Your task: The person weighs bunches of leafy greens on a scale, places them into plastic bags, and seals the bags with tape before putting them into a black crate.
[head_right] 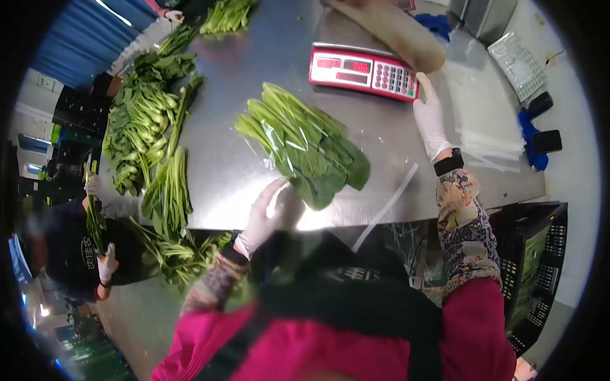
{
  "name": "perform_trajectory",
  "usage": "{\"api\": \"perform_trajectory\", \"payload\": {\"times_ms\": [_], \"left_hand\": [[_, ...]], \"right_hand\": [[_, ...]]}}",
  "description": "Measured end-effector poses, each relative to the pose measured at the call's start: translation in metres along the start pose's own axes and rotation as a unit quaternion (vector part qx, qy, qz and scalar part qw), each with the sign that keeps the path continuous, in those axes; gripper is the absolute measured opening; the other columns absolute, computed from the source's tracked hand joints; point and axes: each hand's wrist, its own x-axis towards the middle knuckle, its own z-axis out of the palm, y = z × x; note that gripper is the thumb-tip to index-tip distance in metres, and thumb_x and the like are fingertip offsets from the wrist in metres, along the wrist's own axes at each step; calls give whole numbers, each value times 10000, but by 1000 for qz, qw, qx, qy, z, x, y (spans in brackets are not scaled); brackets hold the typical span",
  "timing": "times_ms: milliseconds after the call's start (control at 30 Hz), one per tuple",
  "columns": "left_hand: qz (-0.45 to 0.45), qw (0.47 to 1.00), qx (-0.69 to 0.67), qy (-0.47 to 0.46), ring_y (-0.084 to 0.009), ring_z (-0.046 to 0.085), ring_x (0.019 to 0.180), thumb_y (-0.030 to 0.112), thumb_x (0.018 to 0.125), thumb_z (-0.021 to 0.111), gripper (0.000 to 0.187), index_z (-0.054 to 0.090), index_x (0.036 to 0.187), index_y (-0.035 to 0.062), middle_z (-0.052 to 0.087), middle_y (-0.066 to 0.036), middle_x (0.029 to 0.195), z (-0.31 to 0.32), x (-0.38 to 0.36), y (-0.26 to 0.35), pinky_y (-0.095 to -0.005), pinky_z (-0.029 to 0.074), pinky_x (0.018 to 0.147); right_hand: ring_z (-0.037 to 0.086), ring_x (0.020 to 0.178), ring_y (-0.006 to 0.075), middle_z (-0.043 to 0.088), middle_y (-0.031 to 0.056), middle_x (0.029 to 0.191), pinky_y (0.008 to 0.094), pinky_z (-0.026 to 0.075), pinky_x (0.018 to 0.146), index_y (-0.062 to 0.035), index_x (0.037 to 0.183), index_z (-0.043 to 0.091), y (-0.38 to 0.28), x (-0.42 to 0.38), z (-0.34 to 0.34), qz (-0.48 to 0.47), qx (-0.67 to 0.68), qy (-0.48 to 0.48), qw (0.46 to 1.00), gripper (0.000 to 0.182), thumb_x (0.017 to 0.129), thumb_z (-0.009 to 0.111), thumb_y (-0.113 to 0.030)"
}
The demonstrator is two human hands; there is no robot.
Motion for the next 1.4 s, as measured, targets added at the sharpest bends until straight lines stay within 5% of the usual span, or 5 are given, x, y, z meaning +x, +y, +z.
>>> {"api": "perform_trajectory", "payload": {"times_ms": [200, 800, 1100, 1233, 1400], "left_hand": [[-446, 842, -300, -38, -145, 647, 730, 399, 964, 514, 440, 609, 1040, -24, 689, -100, 865, 74, -48, 21, -249, 502, 645], [-413, 812, -412, 24, -203, 677, 664, 222, 956, 465, 308, 631, 889, -29, 690, -149, 801, 121, -54, 62, -261, 523, 606], [-444, 814, -370, -55, -169, 671, 691, 211, 960, 498, 278, 646, 920, -21, 696, -121, 811, 67, -89, 48, -234, 515, 621], [-432, 819, -341, -160, -134, 676, 684, 323, 975, 490, 369, 655, 926, -4, 708, -101, 800, 13, -115, 29, -199, 487, 594], [-215, 947, 227, 71, -273, 611, 996, 124, 811, 680, 447, 539, 1220, 9, 629, -141, 1109, 9, -123, 5, -380, 492, 850]], "right_hand": [[583, 919, 84, 675, 43, 1005, 233, 436, 867, 18, 1112, 623, -10, -85, -37, 85, 109, -159, 978, 244, 900, 566, -86], [566, 867, 237, 589, 32, 806, 385, 438, 798, -115, 809, 630, -40, -216, -21, -374, -35, -481, 792, 178, 784, 645, -290], [543, 873, 255, 583, 53, 862, 379, 409, 813, -98, 844, 632, -21, -219, -118, -272, -90, -486, 825, 123, 796, 641, -210], [575, 905, 280, 608, 90, 878, 402, 437, 812, -70, 889, 650, 113, -304, -208, -131, -389, -629, 661, 132, 813, 575, -148], [560, 941, 339, 598, 135, 1022, 435, 449, 838, -39, 1263, 517, 28, -226, -172, -102, -279, -446, 844, 463, 803, 532, -95]]}}
